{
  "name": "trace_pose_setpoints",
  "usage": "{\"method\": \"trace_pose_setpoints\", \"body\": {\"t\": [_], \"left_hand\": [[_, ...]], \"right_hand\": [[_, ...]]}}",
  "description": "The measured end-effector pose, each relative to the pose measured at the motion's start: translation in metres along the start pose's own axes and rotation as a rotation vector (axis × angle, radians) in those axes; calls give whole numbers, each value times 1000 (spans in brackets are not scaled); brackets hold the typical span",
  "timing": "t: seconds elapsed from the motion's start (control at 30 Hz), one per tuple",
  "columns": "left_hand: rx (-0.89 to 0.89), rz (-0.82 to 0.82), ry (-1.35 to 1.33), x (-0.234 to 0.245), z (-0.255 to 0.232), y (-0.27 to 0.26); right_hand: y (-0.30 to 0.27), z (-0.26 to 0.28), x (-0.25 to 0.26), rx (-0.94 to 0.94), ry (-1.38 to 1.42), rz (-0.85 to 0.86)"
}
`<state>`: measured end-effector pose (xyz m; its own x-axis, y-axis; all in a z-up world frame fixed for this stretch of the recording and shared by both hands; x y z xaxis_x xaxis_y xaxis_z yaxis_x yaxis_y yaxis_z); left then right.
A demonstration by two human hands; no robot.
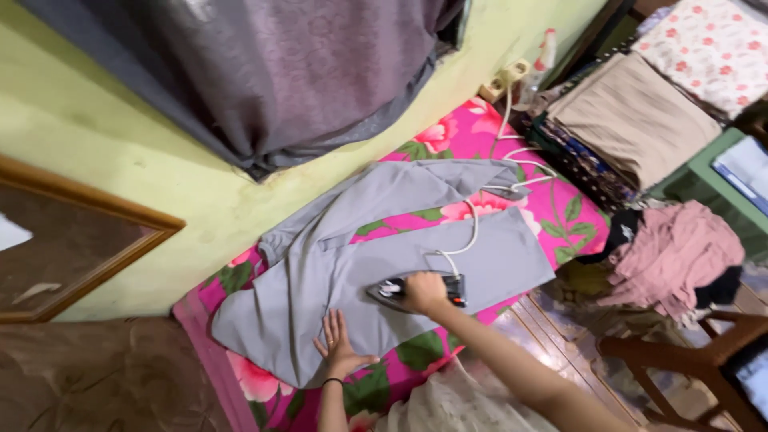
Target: Ironing a pair of grey pants on a bed surface.
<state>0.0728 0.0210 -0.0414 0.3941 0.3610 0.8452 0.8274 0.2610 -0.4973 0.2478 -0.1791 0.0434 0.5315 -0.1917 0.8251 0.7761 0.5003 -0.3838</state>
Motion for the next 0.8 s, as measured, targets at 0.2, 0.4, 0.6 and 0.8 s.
{"method": "trace_pose_setpoints", "body": {"t": [0.2, 0.4, 0.6, 0.8], "left_hand": [[-1, 2, 27, -5, 4, 7], [33, 66, 28, -2, 1, 7], [36, 52, 16, 6, -4, 1], [154, 178, 228, 18, -31, 0]], "right_hand": [[-22, -40, 54, -348, 312, -347], [-46, -212, 87, -657, 241, -482], [-77, -286, 143, -777, 190, -483], [-33, -380, 119, -523, 621, 1]]}}
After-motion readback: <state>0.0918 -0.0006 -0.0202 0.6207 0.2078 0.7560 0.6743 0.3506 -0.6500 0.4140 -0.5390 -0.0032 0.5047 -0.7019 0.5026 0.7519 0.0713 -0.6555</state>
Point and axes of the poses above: each hand's wrist, its own y-axis towards the middle knuckle, its own x-axis out of the back of the hand, z = x × y, the point moved 7 cm from there along y, towards the middle knuckle, and after that the axes turned 14 degrees about y, right-handed, at the moved point
